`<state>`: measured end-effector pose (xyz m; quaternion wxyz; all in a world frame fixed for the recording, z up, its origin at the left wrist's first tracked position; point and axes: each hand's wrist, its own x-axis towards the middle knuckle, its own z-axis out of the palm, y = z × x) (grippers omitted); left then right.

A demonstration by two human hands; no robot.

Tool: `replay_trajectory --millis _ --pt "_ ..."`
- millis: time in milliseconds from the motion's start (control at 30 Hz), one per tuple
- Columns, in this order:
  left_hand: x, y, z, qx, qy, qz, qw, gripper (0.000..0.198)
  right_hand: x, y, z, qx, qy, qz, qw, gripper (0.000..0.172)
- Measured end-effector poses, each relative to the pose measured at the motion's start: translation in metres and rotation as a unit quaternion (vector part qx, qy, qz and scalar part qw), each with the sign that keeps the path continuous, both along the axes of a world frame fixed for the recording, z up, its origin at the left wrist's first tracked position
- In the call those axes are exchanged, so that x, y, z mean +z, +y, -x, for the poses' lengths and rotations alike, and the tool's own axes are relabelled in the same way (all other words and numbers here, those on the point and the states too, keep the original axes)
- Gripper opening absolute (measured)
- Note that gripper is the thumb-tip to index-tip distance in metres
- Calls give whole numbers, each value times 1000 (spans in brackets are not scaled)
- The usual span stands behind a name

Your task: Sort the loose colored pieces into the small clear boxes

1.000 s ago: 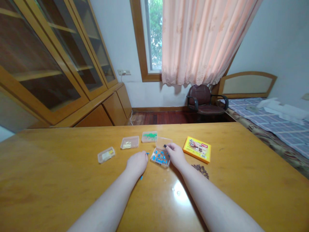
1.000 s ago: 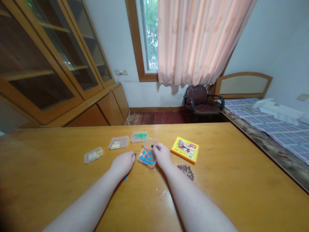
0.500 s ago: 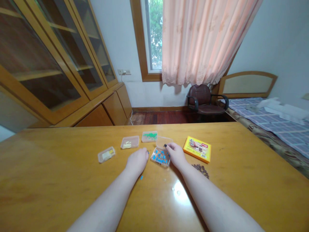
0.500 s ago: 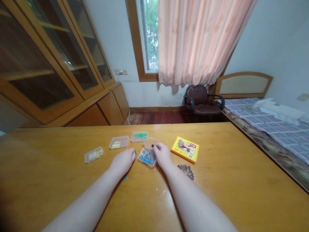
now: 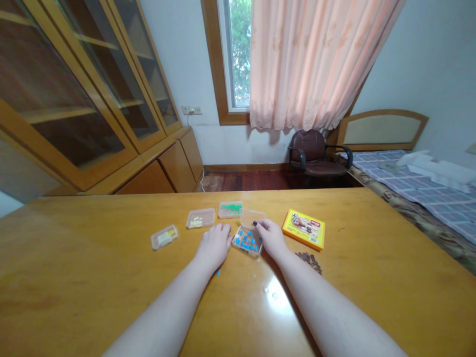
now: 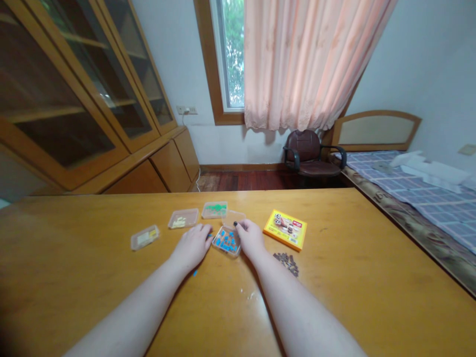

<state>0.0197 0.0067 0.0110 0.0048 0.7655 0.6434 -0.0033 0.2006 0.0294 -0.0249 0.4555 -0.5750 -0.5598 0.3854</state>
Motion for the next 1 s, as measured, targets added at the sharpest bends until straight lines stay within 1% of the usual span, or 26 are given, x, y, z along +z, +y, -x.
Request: replay_trajectory --millis 67,267,467,567,633,700,767,800,833,867,900,1000 --pt "-2 1 0 -35 -6 -8 999 19 -1 1 0 -2 6 1 1000 23" --pt "-9 7 6 -45 -27 11 999 15 -3 1 0 1 8 3 1000 24" --pt "-12 9 7 -25 -50 32 998 13 -5 1 0 -1 13 3 1000 24" --pt "-11 9 7 -12 -69 22 997 15 -5 1 0 -3 14 6 1000 25" --pt "-8 8 5 -6 -95 -5 995 15 -3 1 1 -2 18 8 1000 25" --pt "-3 5 3 -29 -134 -44 990 16 -3 0 0 -2 20 7 1000 25" --pt "3 1 -1 -80 -162 -67 981 19 -2 0 0 0 20 3 1000 25" --pt "5 -1 -2 -104 -164 -71 978 21 -2 0 0 1 20 2 1000 25" --pt "8 -3 -3 -116 -156 -73 978 24 -2 0 0 1 21 0 1000 25" --pt "11 -5 -4 -107 -138 -77 982 28 -3 0 0 1 23 -1 1000 24" --pt "13 -7 -3 -78 -111 -82 987 33 -3 0 0 0 24 -1 1000 24" --pt "19 -11 1 60 -12 -91 994 41 -3 1 0 -4 23 1 1000 25"
